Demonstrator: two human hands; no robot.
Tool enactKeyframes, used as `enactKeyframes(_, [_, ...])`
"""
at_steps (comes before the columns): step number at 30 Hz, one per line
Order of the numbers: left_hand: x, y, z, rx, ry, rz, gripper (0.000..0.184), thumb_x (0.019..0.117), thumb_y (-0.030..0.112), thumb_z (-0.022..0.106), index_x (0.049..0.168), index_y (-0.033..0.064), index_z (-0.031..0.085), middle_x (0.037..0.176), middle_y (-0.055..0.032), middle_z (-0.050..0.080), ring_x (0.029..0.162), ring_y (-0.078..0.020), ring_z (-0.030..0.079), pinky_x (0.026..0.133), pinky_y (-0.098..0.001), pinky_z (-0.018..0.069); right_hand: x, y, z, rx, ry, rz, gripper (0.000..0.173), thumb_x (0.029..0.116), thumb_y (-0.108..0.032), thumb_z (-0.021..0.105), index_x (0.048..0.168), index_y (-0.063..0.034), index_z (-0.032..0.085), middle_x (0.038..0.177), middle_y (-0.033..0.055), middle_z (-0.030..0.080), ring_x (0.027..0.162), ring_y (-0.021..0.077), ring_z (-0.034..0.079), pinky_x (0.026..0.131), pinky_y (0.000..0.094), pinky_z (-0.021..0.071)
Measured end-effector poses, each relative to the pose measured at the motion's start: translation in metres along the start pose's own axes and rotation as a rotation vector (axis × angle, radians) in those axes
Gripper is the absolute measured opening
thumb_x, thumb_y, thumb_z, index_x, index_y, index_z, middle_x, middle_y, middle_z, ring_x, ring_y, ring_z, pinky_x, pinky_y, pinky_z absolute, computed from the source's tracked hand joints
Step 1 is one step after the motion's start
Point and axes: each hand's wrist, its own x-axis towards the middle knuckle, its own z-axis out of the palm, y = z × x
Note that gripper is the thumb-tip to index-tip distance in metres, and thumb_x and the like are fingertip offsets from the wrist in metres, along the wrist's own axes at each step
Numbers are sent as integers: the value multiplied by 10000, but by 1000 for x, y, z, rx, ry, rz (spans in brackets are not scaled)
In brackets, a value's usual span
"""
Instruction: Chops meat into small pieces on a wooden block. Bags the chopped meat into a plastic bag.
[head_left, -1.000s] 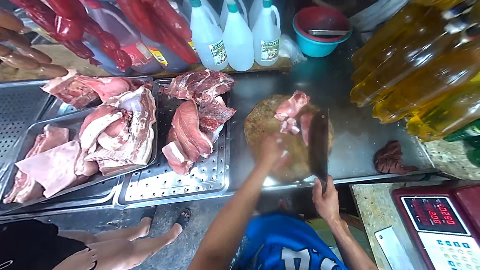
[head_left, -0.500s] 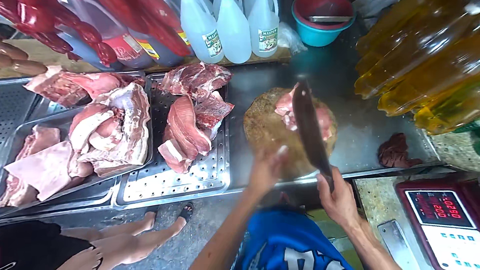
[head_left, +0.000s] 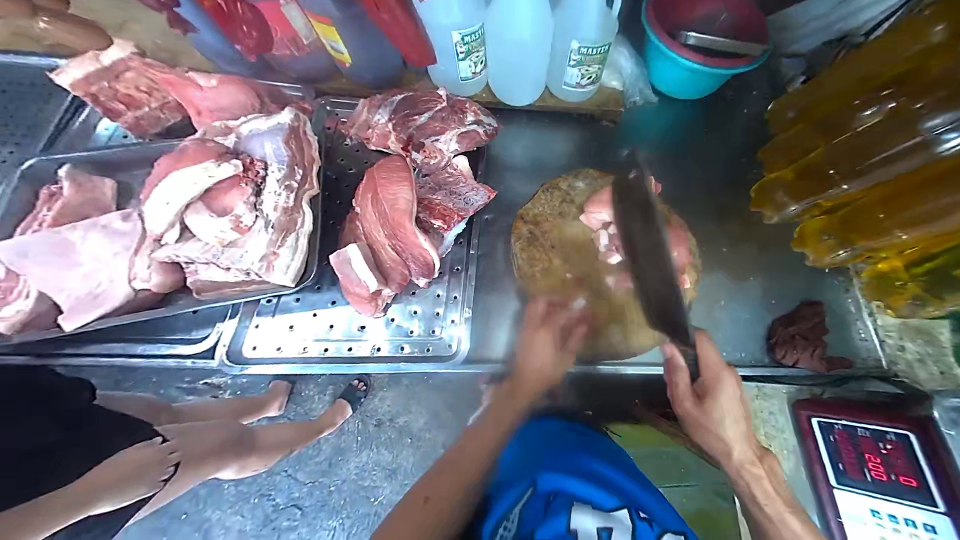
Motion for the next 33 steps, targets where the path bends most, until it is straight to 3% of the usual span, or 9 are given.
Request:
enactKeyframes(4, [-14, -5, -7, -56, 102, 42, 150, 883, 164, 707, 1004, 80, 733, 1153, -137, 647, 1049, -192, 651, 861, -304, 583, 0, -23, -3, 106, 125, -121, 361, 1056, -338, 498, 1138, 3, 583, 667, -18, 607, 521, 37, 585, 467, 252, 539])
enactKeyframes(9, [-11, -6, 4, 82, -12, 91, 151, 931, 201, 681, 1027, 110, 754, 1181, -123, 664, 1148, -241, 629, 1003, -350, 532, -16, 7, 44, -150, -395, 104, 406, 1058, -390, 463, 1288, -87, 605, 711, 54, 667, 637, 242, 686, 605, 461, 583])
enactKeyframes(14, [-10, -3, 0, 49, -32, 36, 165, 928, 202, 675, 1029, 94, 746, 1206, -139, 648, 1123, -226, 639, 965, -327, 548, -7, -6, 17, -68, -91, 18, 398, 1041, -371, 492, 1210, -39, 633, 645, -14, 612, 515, 98, 585, 482, 317, 522])
enactKeyframes(18, [-23, -8, -7, -72, 124, 71, 162, 846, 72, 642, 1000, 28, 666, 1140, -162, 631, 974, -185, 666, 788, -291, 595, -4, -31, 5, 1, 29, -107, 375, 1047, -343, 501, 1146, -2, 624, 657, -23, 603, 524, 33, 560, 478, 235, 500])
enactKeyframes(21, [-25, -6, -5, -54, 123, 83, 166, 838, 37, 657, 997, -9, 651, 1138, -182, 628, 934, -182, 678, 771, -277, 604, -9, -21, 40, -111, -340, 22, 401, 1057, -366, 480, 1270, -53, 612, 713, 64, 672, 616, 237, 682, 582, 446, 581])
enactKeyframes(23, [-22, -1, -2, 17, 20, 61, 190, 883, 81, 688, 1057, 7, 682, 1222, -202, 616, 983, -207, 688, 820, -304, 611, -9, -12, 57, -157, -491, 90, 438, 1069, -412, 440, 1333, -93, 583, 777, 79, 695, 712, 279, 713, 670, 480, 591])
enactKeyframes(28, [32, 19, 6, 150, -170, -65, 242, 973, 177, 650, 1179, 69, 718, 1291, -188, 630, 1140, -288, 663, 985, -408, 558, -9, -1, 45, -93, -187, 44, 397, 1048, -386, 484, 1222, -67, 645, 700, 38, 666, 604, 206, 670, 569, 415, 574])
enactKeyframes(30, [59, 28, 16, -27, -155, -138, 284, 976, 212, 679, 1199, 40, 707, 1265, -162, 652, 1126, -228, 672, 1003, -371, 558, -3, 3, 35, -44, -16, 11, 375, 1039, -359, 507, 1155, -32, 650, 648, 19, 624, 533, 154, 612, 501, 365, 535])
enactKeyframes(33, [82, 46, 22, -433, -27, -205, 262, 965, 96, 687, 1205, -1, 647, 1124, -113, 714, 973, -164, 725, 893, -351, 620, 9, 11, 19, 176, 75, 21, 324, 1046, -342, 517, 1109, -39, 613, 646, -24, 590, 513, 72, 572, 481, 275, 519])
